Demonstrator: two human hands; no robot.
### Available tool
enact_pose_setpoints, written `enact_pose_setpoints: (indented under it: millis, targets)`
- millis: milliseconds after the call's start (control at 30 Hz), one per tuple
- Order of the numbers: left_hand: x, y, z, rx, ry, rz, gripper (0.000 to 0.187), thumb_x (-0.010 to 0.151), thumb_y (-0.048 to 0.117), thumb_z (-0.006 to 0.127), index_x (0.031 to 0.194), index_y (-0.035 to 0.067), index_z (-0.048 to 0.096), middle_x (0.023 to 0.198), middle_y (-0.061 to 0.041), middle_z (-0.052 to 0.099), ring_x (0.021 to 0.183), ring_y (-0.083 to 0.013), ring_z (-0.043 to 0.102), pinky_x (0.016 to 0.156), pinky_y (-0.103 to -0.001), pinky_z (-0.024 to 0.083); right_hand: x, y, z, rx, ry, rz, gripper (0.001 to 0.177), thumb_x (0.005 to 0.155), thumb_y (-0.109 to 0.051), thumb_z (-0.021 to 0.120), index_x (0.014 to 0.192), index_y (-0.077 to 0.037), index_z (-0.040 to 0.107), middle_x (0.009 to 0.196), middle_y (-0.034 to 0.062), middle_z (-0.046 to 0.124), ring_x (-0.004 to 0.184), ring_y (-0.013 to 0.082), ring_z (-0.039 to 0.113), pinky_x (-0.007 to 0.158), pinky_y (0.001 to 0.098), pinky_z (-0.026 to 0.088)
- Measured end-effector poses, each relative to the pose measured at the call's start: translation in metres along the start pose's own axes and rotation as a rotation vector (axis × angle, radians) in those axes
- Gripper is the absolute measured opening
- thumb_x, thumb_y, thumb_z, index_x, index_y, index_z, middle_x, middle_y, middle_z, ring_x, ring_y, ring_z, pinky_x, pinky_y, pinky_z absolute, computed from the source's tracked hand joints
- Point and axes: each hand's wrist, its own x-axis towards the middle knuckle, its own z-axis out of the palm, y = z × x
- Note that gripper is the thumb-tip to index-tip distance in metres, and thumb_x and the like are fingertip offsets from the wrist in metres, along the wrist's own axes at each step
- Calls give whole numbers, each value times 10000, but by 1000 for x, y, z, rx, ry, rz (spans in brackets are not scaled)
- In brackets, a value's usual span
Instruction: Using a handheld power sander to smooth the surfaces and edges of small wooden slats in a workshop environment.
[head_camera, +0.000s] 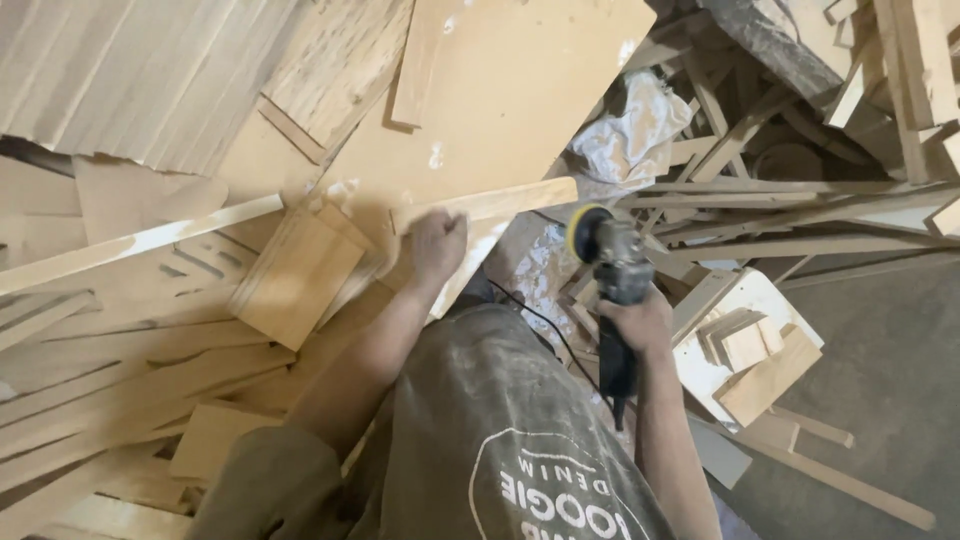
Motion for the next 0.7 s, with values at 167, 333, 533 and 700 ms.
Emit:
enact_pose_setpoints:
  millis: [167, 333, 533, 700]
  targets:
    - [49, 3, -12, 613, 483, 546, 212, 1105, 334, 618, 967, 176, 589, 918, -79, 607, 984, -326, 642, 841, -464, 520, -33, -91, 23, -197, -111, -75, 821, 698, -354, 957, 1434, -87, 708, 1382, 254, 783, 1416, 468, 670, 1223, 589, 516]
    - [79, -24, 9, 768, 512, 546, 304, 1136, 444, 570, 972, 191, 615, 933, -54, 610, 981, -306, 630, 809, -472, 502, -22, -131, 43, -378, -208, -159, 806, 700, -366, 955, 1417, -100, 700, 1381, 217, 793, 1416, 426, 691, 1240, 568, 533]
    - [85, -35, 17, 779, 525, 571, 297, 1128, 420, 586, 939, 191, 586, 906, -56, 606, 948, -308, 634, 809, -451, 485, 34, -104, 13, -459, -42, -126, 686, 702, -400, 887, 1341, -199, 742, 1247, 150, 843, 1299, 371, 762, 1131, 526, 594]
    - [83, -41, 24, 757, 537, 616, 294, 1111, 435, 595, 937, 198, 584, 904, -62, 595, 964, -311, 607, 825, -464, 457, 49, -70, -5, -446, 45, -83, 569, 755, -249, 814, 1308, -133, 749, 1171, 173, 852, 1264, 403, 775, 1096, 526, 590]
